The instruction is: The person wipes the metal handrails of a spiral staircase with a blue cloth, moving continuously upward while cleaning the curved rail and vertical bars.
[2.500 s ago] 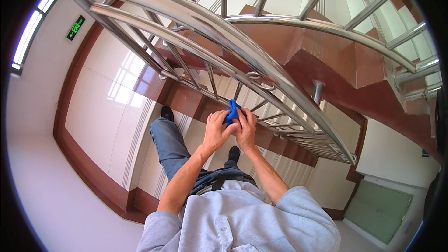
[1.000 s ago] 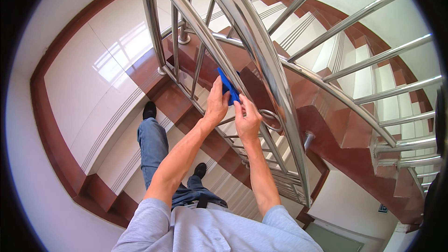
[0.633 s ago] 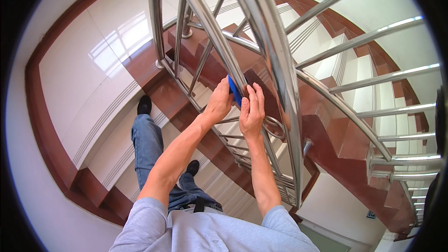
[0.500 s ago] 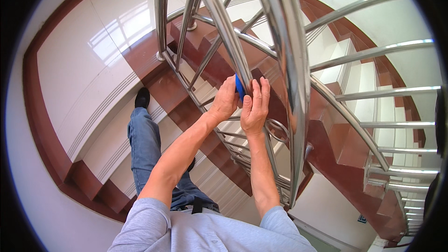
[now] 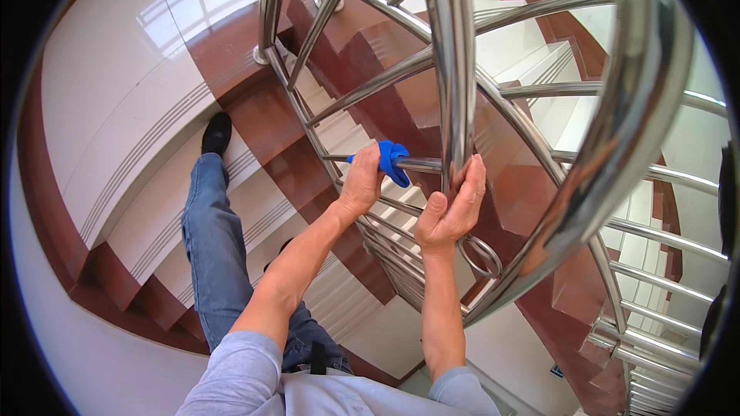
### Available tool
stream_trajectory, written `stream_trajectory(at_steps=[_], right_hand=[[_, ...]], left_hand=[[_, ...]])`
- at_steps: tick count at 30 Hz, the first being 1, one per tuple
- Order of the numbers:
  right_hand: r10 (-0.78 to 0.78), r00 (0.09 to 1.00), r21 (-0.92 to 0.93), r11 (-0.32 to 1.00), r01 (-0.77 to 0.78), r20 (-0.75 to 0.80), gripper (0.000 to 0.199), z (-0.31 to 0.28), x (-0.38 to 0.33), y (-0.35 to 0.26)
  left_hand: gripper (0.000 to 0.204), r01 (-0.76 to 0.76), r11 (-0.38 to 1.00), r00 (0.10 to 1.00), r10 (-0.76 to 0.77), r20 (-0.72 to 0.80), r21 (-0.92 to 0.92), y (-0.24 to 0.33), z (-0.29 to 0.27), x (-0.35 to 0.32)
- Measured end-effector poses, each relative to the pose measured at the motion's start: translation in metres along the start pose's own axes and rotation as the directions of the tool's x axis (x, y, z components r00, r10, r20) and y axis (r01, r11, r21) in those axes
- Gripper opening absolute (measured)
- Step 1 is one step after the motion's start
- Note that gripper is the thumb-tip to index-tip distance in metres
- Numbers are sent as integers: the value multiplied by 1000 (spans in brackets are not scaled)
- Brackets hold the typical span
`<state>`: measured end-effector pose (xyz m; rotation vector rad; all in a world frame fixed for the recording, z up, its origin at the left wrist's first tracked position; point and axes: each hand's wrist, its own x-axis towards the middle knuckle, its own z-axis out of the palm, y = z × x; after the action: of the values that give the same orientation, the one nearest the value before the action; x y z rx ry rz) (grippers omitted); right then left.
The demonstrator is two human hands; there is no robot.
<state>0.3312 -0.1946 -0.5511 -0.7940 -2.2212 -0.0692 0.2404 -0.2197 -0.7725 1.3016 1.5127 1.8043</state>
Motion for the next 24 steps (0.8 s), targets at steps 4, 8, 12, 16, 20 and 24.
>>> stream_trajectory(at_steps=[4, 8, 12, 16, 20, 24], right_hand=[[23, 998, 53, 998, -27, 65, 84, 0, -6, 2], [37, 999, 10, 999, -37, -14, 80, 4, -10, 4], [24, 1000, -25, 999, -24, -9, 80, 4, -7, 2], [-8, 1000, -64, 998, 9, 16, 78, 0, -2, 1], [-23, 999, -77, 997, 25, 25, 76, -1, -1, 0], [-19, 1000, -50, 999, 20, 23, 73, -2, -1, 0]], left_hand=[[53, 17, 1000, 1000, -17, 5, 15, -32, 1, -15], [46, 37, 998, 999, -38, 10, 53, -47, -15, -25], [47, 206, 972, 976, -212, 43, 109, -41, -45, -37], [59, 338, 941, 923, -330, -197, 7, -13, -69, -34], [58, 237, 965, 882, -261, -392, -111, 35, -97, 23], [67, -55, 994, 930, 87, -358, 99, 107, -109, 103]])
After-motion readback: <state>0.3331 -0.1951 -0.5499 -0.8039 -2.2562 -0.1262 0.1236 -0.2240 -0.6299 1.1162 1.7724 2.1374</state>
